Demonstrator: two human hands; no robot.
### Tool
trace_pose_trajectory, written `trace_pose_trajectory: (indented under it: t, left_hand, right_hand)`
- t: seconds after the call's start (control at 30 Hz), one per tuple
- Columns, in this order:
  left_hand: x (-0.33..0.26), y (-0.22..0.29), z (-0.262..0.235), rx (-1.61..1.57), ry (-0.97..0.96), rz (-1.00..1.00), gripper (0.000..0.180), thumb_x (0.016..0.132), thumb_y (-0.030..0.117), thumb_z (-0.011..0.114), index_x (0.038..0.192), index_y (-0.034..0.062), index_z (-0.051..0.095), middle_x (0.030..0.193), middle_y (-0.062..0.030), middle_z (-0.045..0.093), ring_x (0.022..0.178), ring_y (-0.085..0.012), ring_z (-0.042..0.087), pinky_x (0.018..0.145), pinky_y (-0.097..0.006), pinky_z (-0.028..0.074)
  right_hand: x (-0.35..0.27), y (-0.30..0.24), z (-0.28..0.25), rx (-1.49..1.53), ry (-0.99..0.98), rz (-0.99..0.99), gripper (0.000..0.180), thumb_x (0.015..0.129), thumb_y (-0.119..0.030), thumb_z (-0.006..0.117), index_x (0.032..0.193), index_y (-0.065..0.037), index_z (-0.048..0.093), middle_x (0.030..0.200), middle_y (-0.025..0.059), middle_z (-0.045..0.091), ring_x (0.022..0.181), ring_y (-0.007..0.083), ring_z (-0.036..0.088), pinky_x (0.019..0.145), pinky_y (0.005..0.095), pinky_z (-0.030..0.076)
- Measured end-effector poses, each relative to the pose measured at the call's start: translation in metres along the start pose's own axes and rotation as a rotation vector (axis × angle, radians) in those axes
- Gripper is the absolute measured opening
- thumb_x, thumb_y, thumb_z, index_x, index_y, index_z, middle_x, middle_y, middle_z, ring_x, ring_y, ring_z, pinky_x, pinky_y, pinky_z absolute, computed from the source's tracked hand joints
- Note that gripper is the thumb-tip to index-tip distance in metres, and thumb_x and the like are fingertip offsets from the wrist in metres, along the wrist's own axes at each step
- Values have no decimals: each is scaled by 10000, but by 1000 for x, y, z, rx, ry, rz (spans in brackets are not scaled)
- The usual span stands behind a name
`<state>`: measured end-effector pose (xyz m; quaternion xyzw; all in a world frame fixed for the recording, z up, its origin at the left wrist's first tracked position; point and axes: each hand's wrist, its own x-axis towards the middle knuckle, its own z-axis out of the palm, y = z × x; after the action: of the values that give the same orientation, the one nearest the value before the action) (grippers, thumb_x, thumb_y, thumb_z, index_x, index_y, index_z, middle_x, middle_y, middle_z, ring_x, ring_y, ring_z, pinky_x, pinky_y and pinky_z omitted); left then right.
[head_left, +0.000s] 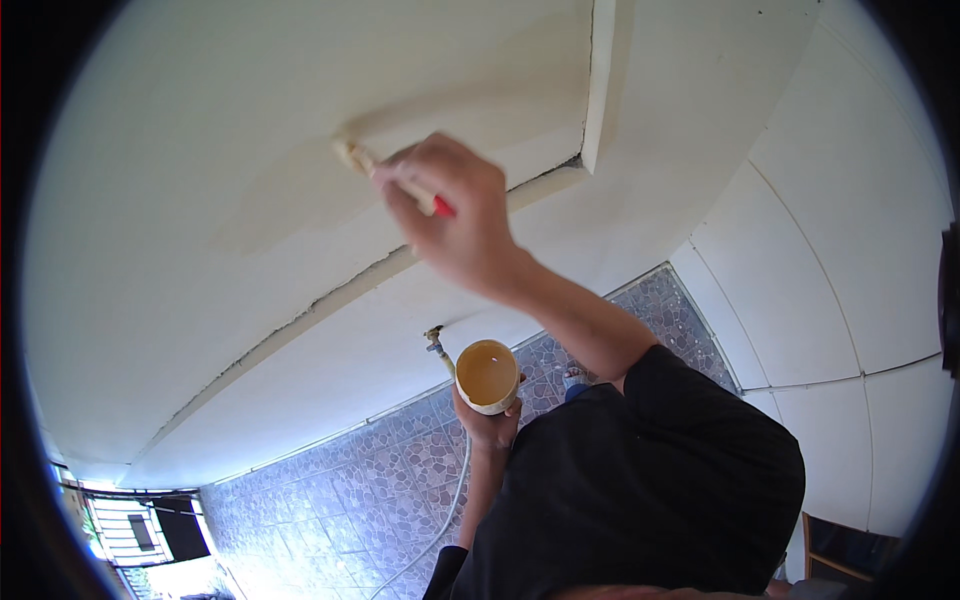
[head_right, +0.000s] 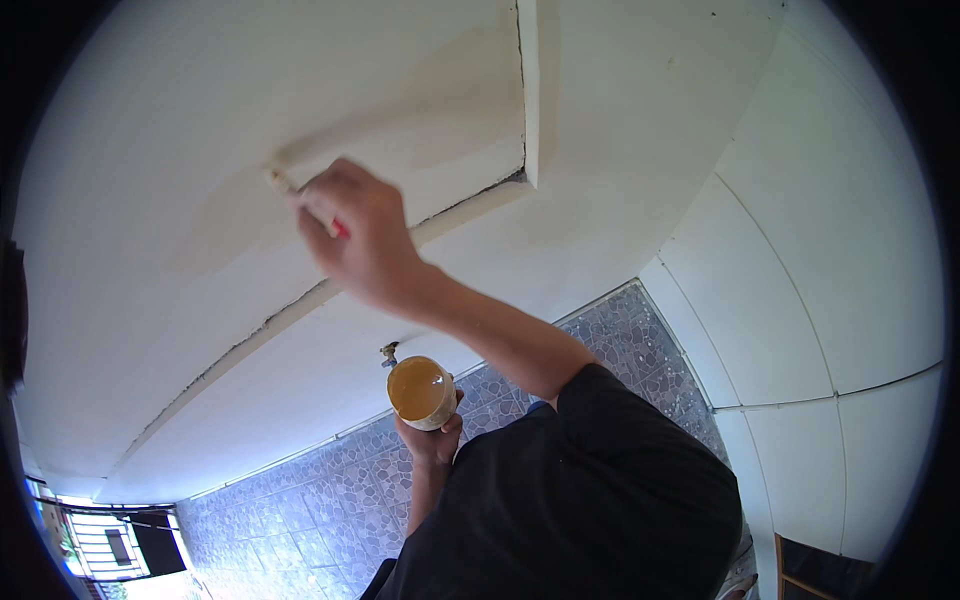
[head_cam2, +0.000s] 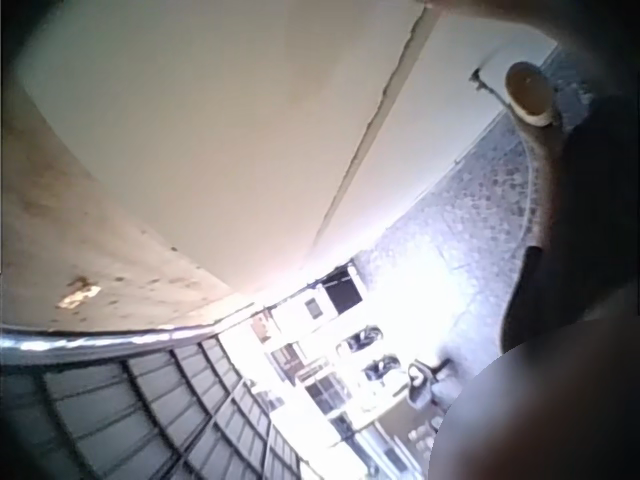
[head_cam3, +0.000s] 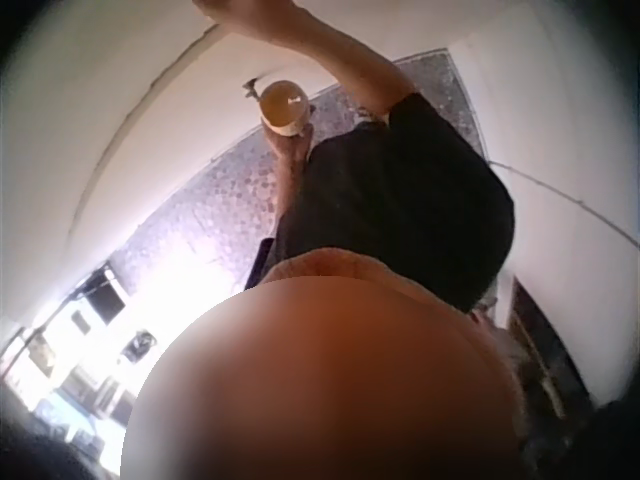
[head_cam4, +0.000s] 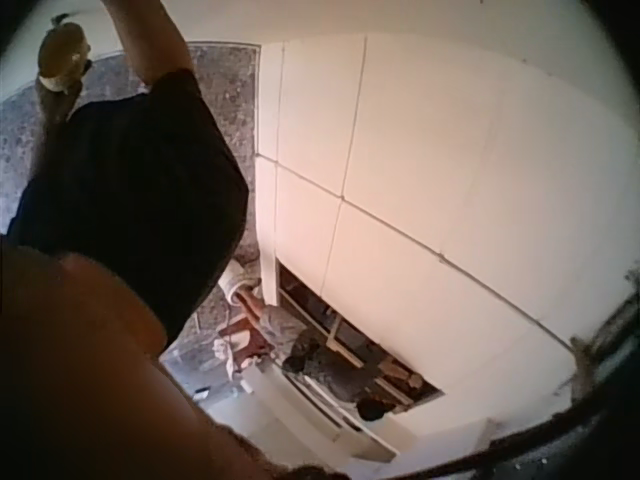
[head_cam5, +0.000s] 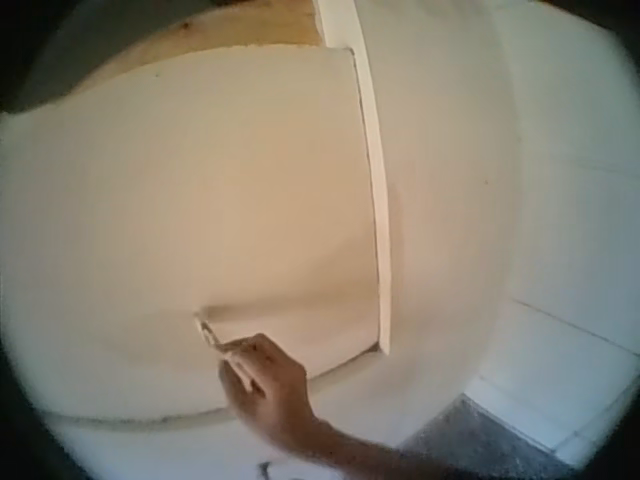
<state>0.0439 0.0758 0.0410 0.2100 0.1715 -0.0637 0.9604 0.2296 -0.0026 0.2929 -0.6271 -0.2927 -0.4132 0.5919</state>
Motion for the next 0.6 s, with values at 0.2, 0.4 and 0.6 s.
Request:
trace_pose_trajectory:
  t: [0.2, 0.4, 0.6]
  left_hand:
    - [-6, 6, -7, -19, -17, 18, 629, 1000, 573, 372, 1357, 88, 553, 1201, -149, 671, 965, -358, 683, 450, -255, 439]
    - [-7, 9, -10, -43, 3, 24, 626, 1003, 579, 373, 1358, 94, 553, 1198, -148, 670, 969, -358, 687, 446, -251, 444]
    - [-3, 11, -3, -29, -43, -1, 626, 1000, 569, 363, 1362, 91, 545, 1206, -138, 666, 968, -363, 689, 442, -253, 451]
  right_hand:
    - [37, 60, -73, -330, 260, -157, 106, 877, 61, 749, 959, -6, 762, 882, 77, 718, 806, 160, 698, 717, 281, 535]
    - [30, 40, -51, -556, 302, -247, 189, 793, 67, 726, 957, -27, 725, 851, 108, 632, 764, 280, 662, 666, 374, 538]
    - [5, 5, 7, -69, -25, -79, 143, 827, 54, 745, 937, -38, 746, 837, 87, 700, 700, 189, 668, 597, 297, 503]
